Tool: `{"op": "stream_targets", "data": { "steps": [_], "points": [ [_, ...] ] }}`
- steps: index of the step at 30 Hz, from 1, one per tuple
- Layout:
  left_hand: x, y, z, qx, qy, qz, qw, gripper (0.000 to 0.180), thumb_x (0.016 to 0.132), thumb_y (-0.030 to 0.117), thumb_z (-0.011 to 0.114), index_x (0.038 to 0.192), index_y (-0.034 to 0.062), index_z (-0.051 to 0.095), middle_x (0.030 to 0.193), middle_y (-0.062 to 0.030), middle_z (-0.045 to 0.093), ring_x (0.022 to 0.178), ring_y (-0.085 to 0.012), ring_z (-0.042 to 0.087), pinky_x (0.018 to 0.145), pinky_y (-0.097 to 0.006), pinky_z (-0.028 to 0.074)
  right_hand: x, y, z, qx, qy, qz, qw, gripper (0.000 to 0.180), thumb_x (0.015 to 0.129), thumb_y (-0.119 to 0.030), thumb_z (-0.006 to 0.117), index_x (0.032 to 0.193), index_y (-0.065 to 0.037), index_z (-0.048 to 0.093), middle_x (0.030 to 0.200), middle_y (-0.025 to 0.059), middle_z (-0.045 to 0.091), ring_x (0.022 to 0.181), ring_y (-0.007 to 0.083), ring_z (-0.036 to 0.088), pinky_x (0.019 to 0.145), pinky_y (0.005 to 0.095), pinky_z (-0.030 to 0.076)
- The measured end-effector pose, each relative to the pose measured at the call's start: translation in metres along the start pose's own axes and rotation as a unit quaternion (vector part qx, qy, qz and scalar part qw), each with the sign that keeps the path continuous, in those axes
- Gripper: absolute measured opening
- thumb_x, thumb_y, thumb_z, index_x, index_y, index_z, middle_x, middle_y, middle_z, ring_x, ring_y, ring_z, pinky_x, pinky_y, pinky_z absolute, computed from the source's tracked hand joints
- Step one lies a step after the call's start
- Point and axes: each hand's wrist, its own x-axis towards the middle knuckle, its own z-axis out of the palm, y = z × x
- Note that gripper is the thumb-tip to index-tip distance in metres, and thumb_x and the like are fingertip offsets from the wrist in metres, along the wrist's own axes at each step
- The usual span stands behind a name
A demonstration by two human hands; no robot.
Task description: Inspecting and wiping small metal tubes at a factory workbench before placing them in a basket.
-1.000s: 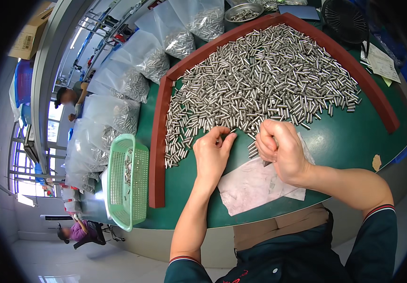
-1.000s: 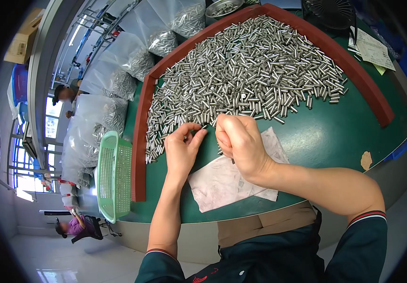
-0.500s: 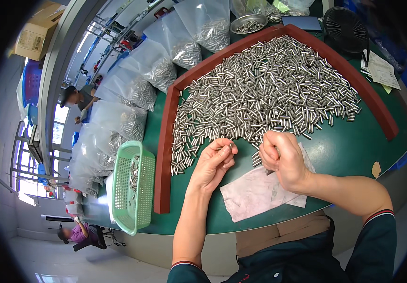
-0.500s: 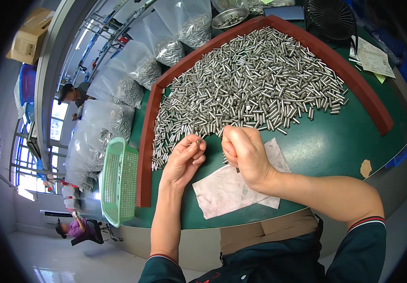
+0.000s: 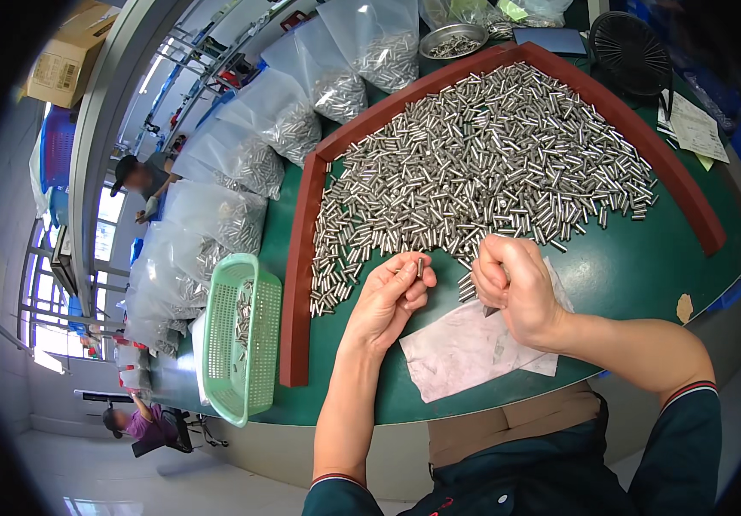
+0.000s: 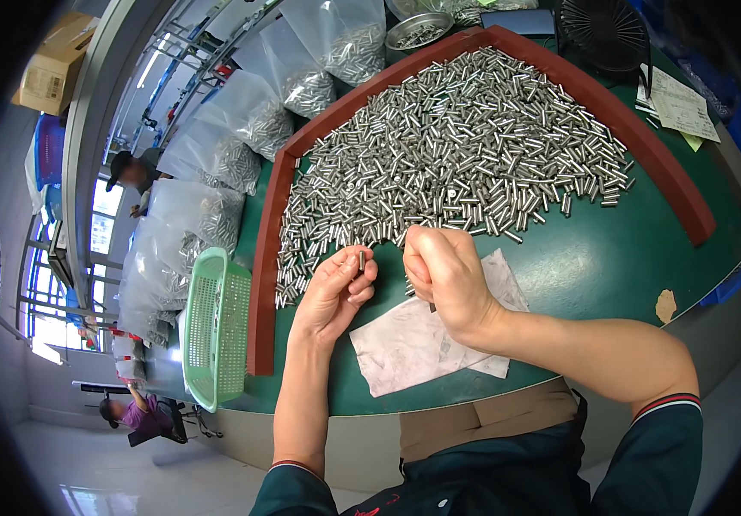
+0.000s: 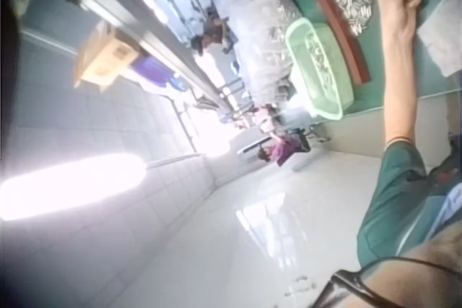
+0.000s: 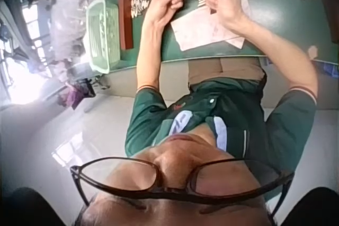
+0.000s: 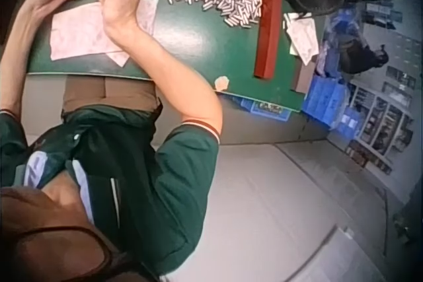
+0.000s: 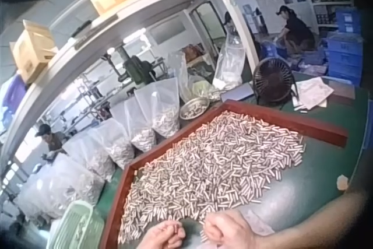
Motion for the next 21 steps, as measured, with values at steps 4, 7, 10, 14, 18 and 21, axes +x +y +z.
{"op": "stream_targets", "data": {
  "steps": [4, 7, 10, 14, 18, 21],
  "points": [
    [-0.007, -0.003, 0.007, 0.070, -0.030, -0.021, 0.997, 0.014, 0.087, 0.014, 0.050, 0.092, 0.0004, 0.054, 0.077, -0.0091, 0.058, 0.052, -0.0048, 0.036, 0.047, -0.017, 0.030, 0.004, 0.003, -0.001, 0.004, 0.004, 0.000, 1.000, 0.032, 0.081, -0.018, 0.035, 0.051, -0.009, 0.029, 0.046, -0.0026, 0.028, 0.041, 0.0057, 0.022, 0.039, 0.0228, 0.017],
    [-0.015, 0.001, 0.033, 0.280, -0.014, -0.015, 0.960, 0.009, 0.085, 0.012, 0.052, 0.084, 0.0024, 0.053, 0.068, -0.0035, 0.055, 0.052, -0.0035, 0.039, 0.048, -0.017, 0.031, 0.002, 0.000, -0.001, 0.000, 0.014, -0.006, 1.000, 0.037, 0.085, -0.021, 0.034, 0.050, -0.010, 0.028, 0.042, -0.0022, 0.025, 0.039, 0.0073, 0.019, 0.039, 0.0239, 0.017],
    [-0.024, -0.008, 0.034, 0.508, -0.003, 0.049, 0.860, 0.014, 0.079, 0.010, 0.062, 0.080, 0.0004, 0.051, 0.059, 0.0010, 0.048, 0.052, -0.0036, 0.040, 0.048, -0.019, 0.033, 0.002, 0.000, 0.001, -0.004, 0.014, -0.014, 1.000, 0.037, 0.085, -0.022, 0.035, 0.050, -0.010, 0.029, 0.042, -0.0021, 0.025, 0.039, 0.0074, 0.020, 0.039, 0.0239, 0.018],
    [-0.026, -0.013, 0.046, 0.584, 0.012, 0.066, 0.809, 0.017, 0.076, 0.010, 0.064, 0.079, -0.0008, 0.051, 0.055, -0.0002, 0.046, 0.049, -0.0054, 0.039, 0.045, -0.021, 0.033, 0.001, 0.002, -0.001, 0.020, -0.008, -0.006, 1.000, 0.037, 0.085, -0.022, 0.034, 0.050, -0.010, 0.029, 0.043, -0.0021, 0.026, 0.039, 0.0076, 0.020, 0.040, 0.0242, 0.017],
    [-0.025, -0.016, 0.050, 0.639, 0.015, 0.087, 0.764, 0.016, 0.073, 0.007, 0.063, 0.078, -0.0012, 0.051, 0.052, -0.0030, 0.043, 0.045, -0.0097, 0.038, 0.043, -0.024, 0.033, 0.000, 0.002, -0.003, 0.032, -0.010, -0.015, 0.999, 0.037, 0.085, -0.022, 0.033, 0.050, -0.011, 0.029, 0.042, -0.0020, 0.026, 0.039, 0.0076, 0.020, 0.040, 0.0242, 0.017],
    [-0.026, -0.016, 0.048, 0.648, 0.019, 0.093, 0.756, 0.013, 0.073, 0.006, 0.062, 0.077, -0.0016, 0.051, 0.051, -0.0049, 0.045, 0.044, -0.0120, 0.040, 0.044, -0.025, 0.035, 0.002, 0.005, -0.003, 0.039, -0.004, -0.015, 0.999, 0.037, 0.085, -0.021, 0.033, 0.050, -0.011, 0.028, 0.042, -0.0021, 0.026, 0.039, 0.0076, 0.020, 0.040, 0.0241, 0.017]
  ]
}}
